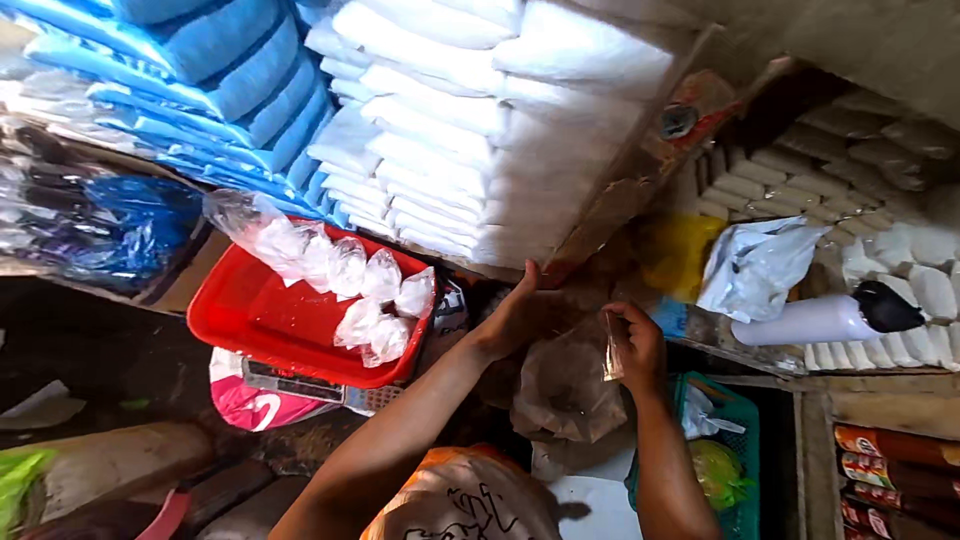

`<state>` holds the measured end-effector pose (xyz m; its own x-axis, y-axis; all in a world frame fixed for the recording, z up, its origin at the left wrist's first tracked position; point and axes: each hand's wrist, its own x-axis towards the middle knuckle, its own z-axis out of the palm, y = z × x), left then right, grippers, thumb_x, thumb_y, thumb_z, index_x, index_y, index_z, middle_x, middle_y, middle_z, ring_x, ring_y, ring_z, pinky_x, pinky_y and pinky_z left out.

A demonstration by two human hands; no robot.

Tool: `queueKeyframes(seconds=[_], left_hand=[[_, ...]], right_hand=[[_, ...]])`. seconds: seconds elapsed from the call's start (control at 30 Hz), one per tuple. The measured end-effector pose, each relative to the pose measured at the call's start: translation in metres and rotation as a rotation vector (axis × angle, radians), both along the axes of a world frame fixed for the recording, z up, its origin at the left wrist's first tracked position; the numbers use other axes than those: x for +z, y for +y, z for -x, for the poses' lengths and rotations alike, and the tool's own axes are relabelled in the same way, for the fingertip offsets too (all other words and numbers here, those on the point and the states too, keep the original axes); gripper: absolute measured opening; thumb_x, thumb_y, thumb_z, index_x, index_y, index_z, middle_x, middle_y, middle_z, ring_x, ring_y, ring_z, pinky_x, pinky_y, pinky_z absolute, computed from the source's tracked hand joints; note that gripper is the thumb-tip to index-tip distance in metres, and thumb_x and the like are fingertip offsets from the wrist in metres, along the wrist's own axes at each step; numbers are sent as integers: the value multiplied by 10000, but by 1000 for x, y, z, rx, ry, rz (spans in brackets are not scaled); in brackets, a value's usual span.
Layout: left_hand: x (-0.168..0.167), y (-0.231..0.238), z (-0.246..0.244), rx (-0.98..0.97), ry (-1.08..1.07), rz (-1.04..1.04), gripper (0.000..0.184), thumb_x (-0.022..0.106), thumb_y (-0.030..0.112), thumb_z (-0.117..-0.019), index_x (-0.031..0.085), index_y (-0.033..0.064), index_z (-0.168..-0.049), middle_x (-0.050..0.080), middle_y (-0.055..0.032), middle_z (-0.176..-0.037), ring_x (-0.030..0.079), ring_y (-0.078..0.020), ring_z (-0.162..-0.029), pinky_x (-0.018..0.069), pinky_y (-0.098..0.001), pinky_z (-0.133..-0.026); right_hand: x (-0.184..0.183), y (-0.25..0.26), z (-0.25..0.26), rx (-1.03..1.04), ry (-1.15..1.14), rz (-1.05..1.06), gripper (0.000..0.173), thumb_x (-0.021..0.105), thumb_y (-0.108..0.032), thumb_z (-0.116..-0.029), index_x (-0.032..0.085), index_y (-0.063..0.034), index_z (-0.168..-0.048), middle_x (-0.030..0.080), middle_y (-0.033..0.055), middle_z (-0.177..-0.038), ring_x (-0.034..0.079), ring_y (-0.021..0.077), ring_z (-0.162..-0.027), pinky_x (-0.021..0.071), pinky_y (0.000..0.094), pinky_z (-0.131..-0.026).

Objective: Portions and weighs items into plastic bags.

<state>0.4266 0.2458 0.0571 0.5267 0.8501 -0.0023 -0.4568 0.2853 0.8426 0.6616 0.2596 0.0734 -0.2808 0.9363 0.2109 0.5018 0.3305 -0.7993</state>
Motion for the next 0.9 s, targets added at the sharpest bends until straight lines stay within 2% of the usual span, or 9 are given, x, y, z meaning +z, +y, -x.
queueKeyframes(seconds=[0.1, 0.17, 0.23, 0.37, 0.47, 0.57, 0.63, 0.73, 0.9], left_hand=[[19, -36, 53, 81, 218, -190, 835, 370, 753, -972, 528, 81, -1443, 675, -99, -1298, 684, -193, -1095, 586, -379, -919], [34, -58, 78, 123, 448, -250, 824, 721, 589, -875, 440, 117, -1489, 652, -52, -1297, 673, -145, -1066, 591, -368, -908], [29, -76, 95, 208, 625, -304, 860, 822, 535, -822, 438, 131, -1477, 678, -36, -1219, 686, -138, -1031, 605, -402, -904], [4, -107, 166, 413, 710, -295, 235, 558, 216, -1024, 674, 80, -1175, 699, -49, -913, 674, -141, -799, 587, -382, -767], [-7, -139, 269, 514, 694, -248, 260, 509, 200, -1041, 729, 62, -1047, 704, -54, -876, 667, -135, -779, 574, -367, -758], [-17, -180, 368, 638, 594, -176, 235, 528, 183, -1040, 727, 59, -1021, 689, -17, -839, 645, -78, -744, 559, -283, -722], [-24, -205, 419, 727, 545, -135, 222, 544, 189, -1040, 725, 64, -1011, 691, -8, -851, 648, -70, -755, 564, -273, -727], [-35, -234, 467, 883, 474, -95, 201, 565, 186, -1037, 731, 75, -1016, 698, 1, -863, 647, -65, -744, 567, -259, -707], [-58, -265, 515, 1083, 344, -45, 162, 586, 136, -1032, 726, 54, -1035, 704, -16, -855, 655, -97, -707, 580, -263, -657]], right_hand=[[10, -22, 44, -18, -137, -69, 215, 536, -215, -1055, 689, -66, -1081, 691, 33, -834, 644, 106, -673, 579, 341, -628], [16, -35, 77, -47, -234, -88, 228, 547, -266, -1053, 692, -92, -1083, 684, 29, -766, 641, 130, -611, 577, 378, -581], [24, -51, 118, -60, -368, -79, 258, 551, -318, -1050, 708, -117, -1087, 695, 30, -758, 656, 159, -632, 575, 426, -611], [27, -82, 216, 118, -293, -6, 257, 623, -305, -1006, 701, -88, -1121, 690, -4, -758, 620, 94, -566, 562, 319, -524], [35, -103, 277, 332, -140, 359, 356, 741, -271, -931, 668, -75, -1218, 725, 34, -854, 646, 129, -598, 581, 325, -536], [20, -111, 326, 627, 77, 671, 189, 746, -280, -946, 753, -109, -1026, 736, 18, -803, 630, 58, -575, 524, 219, -488], [2, -115, 366, 692, 172, 725, 200, 739, -340, -946, 781, -162, -1028, 754, 9, -900, 683, 76, -734, 587, 248, -644], [-15, -131, 435, 629, 233, 689, 273, 683, -390, -974, 775, -147, -1057, 741, 55, -1092, 688, 175, -1007, 588, 372, -870], [-21, -160, 519, 350, 351, 746, 250, 579, -217, -1040, 728, -27, -1103, 725, 98, -941, 693, 173, -862, 599, 373, -828]])
